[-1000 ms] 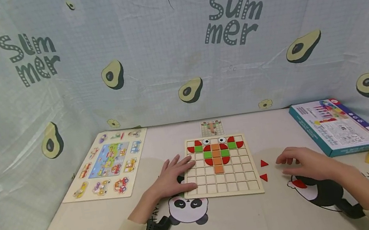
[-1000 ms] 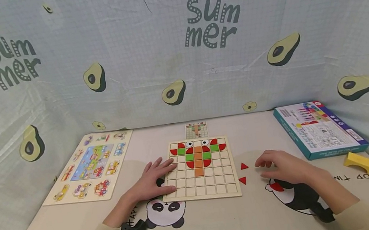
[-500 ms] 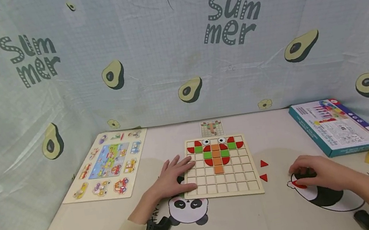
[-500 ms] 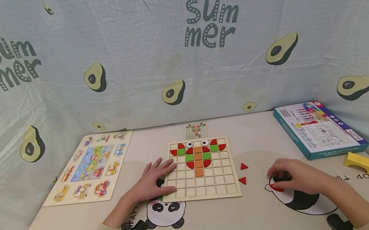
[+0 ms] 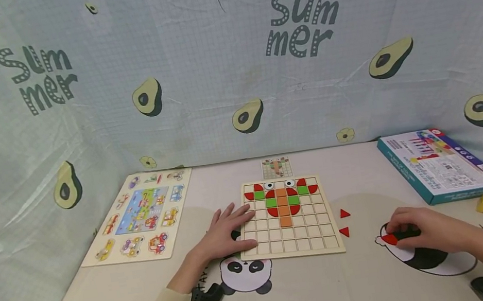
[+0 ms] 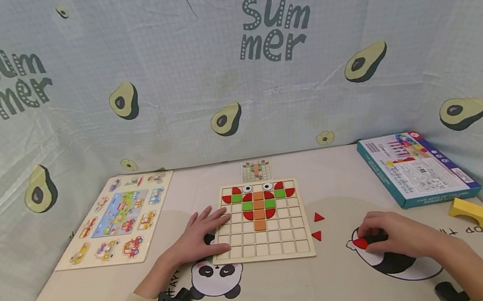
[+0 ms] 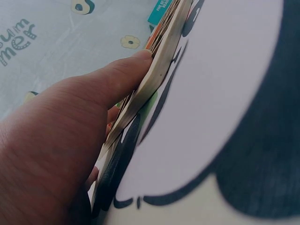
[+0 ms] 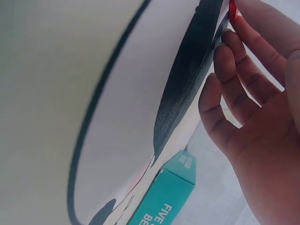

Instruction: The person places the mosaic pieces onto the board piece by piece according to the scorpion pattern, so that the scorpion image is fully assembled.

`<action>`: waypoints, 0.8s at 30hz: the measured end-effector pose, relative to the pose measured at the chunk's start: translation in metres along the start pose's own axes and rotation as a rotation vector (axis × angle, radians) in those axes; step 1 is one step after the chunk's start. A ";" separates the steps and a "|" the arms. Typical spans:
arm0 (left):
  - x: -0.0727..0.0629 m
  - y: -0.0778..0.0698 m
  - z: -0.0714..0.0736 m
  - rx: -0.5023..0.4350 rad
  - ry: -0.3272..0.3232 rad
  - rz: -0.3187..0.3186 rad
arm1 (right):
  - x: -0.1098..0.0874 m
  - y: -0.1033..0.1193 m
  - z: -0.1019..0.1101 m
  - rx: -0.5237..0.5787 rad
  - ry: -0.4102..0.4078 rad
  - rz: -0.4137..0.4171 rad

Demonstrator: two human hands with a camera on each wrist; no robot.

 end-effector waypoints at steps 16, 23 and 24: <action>0.001 0.000 -0.001 0.000 0.000 0.005 | 0.020 0.008 0.001 -0.063 -0.041 0.002; 0.000 -0.001 0.001 0.004 0.000 0.005 | 0.042 0.027 0.005 -0.093 -0.107 0.030; 0.000 -0.001 0.001 0.003 0.001 0.005 | 0.046 0.030 0.006 -0.097 -0.113 0.035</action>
Point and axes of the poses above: each hand's wrist, its own x-axis towards the middle knuckle, its own z-axis out of the back of the hand, y = z × x, the point moved 1 cm from there along x, towards the middle knuckle, and after that the axes turned 14 degrees about -x, right-handed, at the moved point
